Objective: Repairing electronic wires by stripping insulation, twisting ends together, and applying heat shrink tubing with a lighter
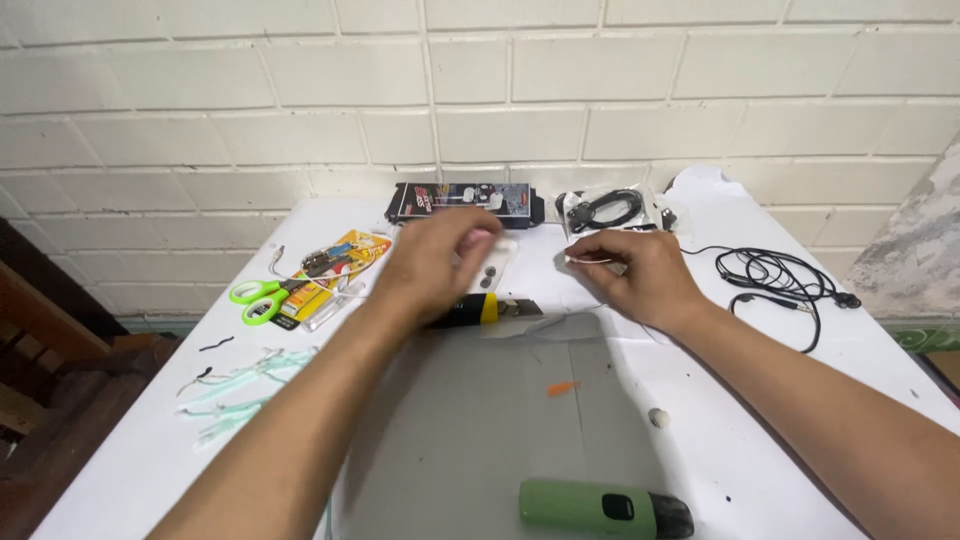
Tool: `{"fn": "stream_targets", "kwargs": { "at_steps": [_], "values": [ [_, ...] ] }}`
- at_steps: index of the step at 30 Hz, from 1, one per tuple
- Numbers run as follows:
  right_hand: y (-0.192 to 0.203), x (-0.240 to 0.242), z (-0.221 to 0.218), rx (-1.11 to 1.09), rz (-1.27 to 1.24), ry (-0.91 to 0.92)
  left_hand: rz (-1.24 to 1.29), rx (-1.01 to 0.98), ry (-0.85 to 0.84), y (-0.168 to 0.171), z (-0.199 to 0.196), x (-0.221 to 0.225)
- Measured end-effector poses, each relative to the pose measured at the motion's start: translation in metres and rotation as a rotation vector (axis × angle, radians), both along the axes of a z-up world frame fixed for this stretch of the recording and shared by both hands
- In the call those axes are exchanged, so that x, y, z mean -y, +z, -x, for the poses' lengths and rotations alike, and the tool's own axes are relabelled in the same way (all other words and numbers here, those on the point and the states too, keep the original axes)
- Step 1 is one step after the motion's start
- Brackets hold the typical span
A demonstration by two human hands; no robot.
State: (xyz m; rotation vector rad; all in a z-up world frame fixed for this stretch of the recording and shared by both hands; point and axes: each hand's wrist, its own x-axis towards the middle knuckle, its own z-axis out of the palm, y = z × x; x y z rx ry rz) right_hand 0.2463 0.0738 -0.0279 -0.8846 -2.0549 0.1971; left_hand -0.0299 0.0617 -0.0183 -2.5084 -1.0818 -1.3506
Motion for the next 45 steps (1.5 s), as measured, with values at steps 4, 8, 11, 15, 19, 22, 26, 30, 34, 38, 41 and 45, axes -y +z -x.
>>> {"fn": "stream_targets", "kwargs": {
  "at_steps": [4,8,11,15,19,22,26,30,34,38,41,45],
  "values": [
    [0.003,0.014,0.014,-0.064,-0.004,0.013,0.036,-0.013,-0.136,0.004,-0.021,0.010],
    [-0.003,0.018,0.015,-0.103,0.087,0.065,0.071,0.022,-0.251,-0.005,-0.030,0.012],
    [-0.005,0.020,0.017,-0.152,0.113,0.076,0.023,0.014,-0.246,-0.009,-0.032,0.014],
    [-0.005,0.023,0.016,-0.186,0.164,0.090,0.049,0.011,-0.199,-0.004,-0.027,0.013],
    [-0.009,0.020,0.015,-0.179,0.172,0.088,0.056,0.005,-0.249,-0.006,-0.025,0.012],
    [-0.010,0.019,0.014,-0.176,0.176,0.077,0.043,-0.007,-0.255,-0.007,-0.027,0.013],
    [-0.006,0.023,0.017,-0.161,0.161,0.081,-0.034,-0.018,-0.223,-0.012,-0.032,0.013],
    [-0.005,0.024,0.016,-0.140,0.127,0.074,-0.063,0.034,-0.190,-0.012,-0.042,0.016],
    [-0.008,0.024,0.018,-0.120,0.127,0.053,0.017,0.056,-0.179,-0.024,-0.039,0.009],
    [-0.008,0.025,0.020,-0.118,0.095,0.032,-0.077,0.078,-0.191,-0.025,-0.041,0.008],
    [0.000,0.032,0.025,-0.123,0.052,0.044,-0.162,0.084,-0.200,-0.016,-0.043,0.015],
    [0.003,0.040,0.032,-0.090,0.069,0.046,-0.222,0.029,-0.266,0.003,-0.050,0.037]
  ]
}}
